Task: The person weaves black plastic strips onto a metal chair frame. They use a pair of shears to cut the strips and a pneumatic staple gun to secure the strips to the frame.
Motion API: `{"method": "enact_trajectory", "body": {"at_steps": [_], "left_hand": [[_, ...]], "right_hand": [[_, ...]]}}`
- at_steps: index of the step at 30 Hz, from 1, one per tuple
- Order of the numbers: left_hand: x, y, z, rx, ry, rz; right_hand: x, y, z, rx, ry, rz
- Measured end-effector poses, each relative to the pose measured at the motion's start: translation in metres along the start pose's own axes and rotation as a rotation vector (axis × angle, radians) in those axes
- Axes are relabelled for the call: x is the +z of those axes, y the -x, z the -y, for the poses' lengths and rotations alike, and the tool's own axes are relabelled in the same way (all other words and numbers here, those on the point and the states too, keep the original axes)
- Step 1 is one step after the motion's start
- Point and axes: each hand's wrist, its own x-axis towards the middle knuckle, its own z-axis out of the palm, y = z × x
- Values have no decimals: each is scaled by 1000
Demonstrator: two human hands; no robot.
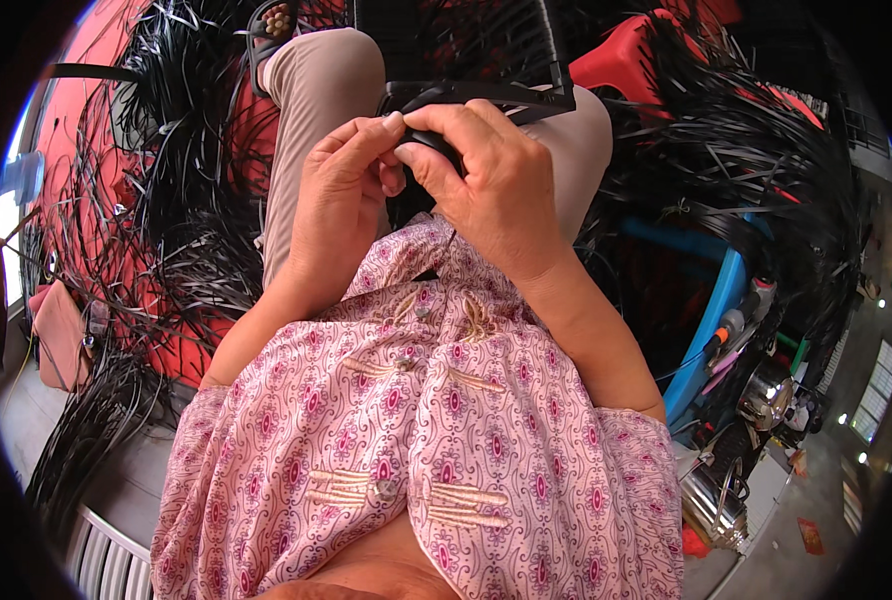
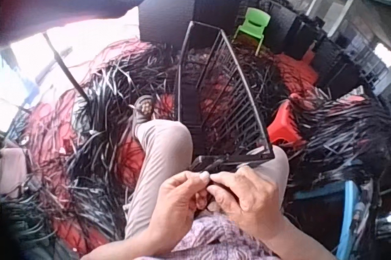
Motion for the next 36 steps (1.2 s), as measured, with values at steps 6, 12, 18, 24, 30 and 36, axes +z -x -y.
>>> {"method": "enact_trajectory", "body": {"at_steps": [6, 12, 18, 24, 30, 36], "left_hand": [[-6, -8, 3, 19, -26, 27], [-2, -9, 2, 216, -106, -52], [-16, -31, 11, 450, -421, -49], [-17, -37, 13, 379, -384, -63], [-17, -37, 13, 363, -366, -50], [-16, -36, 13, 358, -338, -33]], "right_hand": [[7, -13, -25, -417, 327, -79], [12, -12, -32, -460, 343, -110], [9, -18, -43, -547, 425, -154], [9, -28, -46, -620, 447, -103], [3, -34, -45, -683, 503, -37], [-3, -37, -46, -716, 511, -1]]}}
